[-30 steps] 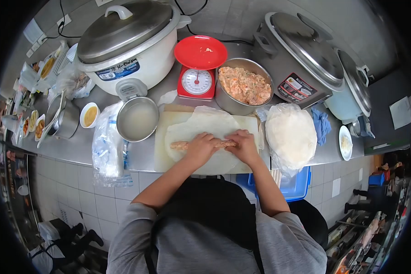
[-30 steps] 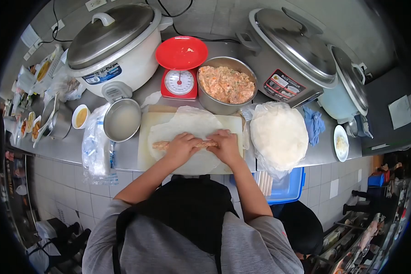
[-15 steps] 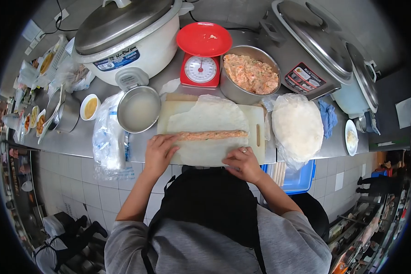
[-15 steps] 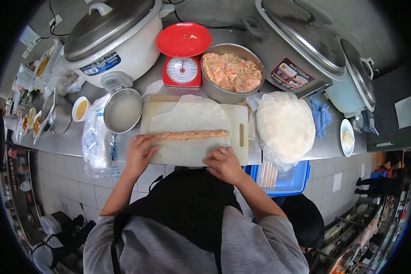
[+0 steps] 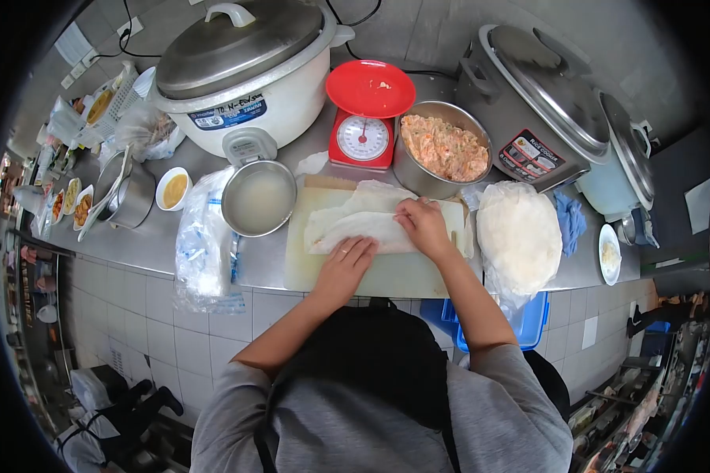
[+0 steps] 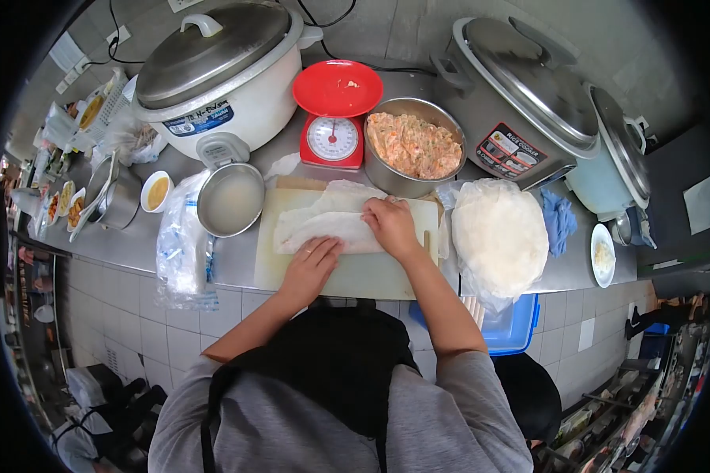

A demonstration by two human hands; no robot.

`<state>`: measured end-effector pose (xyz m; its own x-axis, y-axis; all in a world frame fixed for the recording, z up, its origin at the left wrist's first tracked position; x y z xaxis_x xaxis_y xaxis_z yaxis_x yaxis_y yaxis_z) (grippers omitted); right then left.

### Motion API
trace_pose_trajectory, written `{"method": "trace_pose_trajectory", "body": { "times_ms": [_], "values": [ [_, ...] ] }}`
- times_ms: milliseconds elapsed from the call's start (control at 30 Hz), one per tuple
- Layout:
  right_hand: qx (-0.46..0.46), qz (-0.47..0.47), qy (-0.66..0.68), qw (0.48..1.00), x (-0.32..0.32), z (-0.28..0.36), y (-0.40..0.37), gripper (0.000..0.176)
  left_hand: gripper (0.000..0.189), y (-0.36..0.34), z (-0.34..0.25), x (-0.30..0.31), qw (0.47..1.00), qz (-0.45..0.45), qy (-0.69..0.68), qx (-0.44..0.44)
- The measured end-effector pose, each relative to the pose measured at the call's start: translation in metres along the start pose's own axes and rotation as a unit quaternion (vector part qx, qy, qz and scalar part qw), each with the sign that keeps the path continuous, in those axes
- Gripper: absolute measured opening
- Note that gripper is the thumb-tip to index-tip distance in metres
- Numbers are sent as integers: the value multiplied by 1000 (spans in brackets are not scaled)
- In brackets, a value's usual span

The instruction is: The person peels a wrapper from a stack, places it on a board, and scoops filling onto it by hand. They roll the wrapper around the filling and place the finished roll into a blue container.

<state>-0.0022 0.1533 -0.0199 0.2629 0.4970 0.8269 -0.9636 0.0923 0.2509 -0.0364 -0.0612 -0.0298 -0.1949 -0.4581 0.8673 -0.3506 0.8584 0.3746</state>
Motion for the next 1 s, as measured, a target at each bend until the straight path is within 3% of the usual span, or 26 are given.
{"method": "trace_pose_trajectory", "body": {
  "times_ms": [167,267,367,700,800,900,1000],
  "values": [
    [37,-8,-168,985,-2,1,-7,18,42,5,12,-13,999,29,-21,20],
    [105,111,14,988,2,26,-24,24,41,6,17,-16,998,43,-28,44],
    [68,141,-23,987,0,41,-33,27,39,13,17,-16,996,66,-23,62],
    [66,153,-43,985,-9,38,-35,23,31,14,22,-8,995,86,-40,42],
    [70,168,25,983,-8,42,-22,21,32,10,32,8,991,52,-107,66],
    [78,164,109,977,-32,55,-6,20,32,1,55,27,982,108,-126,87],
    [53,185,91,977,-51,62,0,22,29,-2,63,27,978,102,-161,80]
  ]
}}
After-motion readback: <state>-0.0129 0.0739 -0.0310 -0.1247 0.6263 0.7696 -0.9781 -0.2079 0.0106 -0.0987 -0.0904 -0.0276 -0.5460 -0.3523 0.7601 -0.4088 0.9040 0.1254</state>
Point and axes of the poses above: each hand's wrist, its own y-axis towards the middle knuckle, its own x-axis out of the back of the hand, z = x × y, the point moved 2 cm from there along y, towards the middle knuckle, and after that the axes turned 9 degrees about z, right-handed, at the moved point
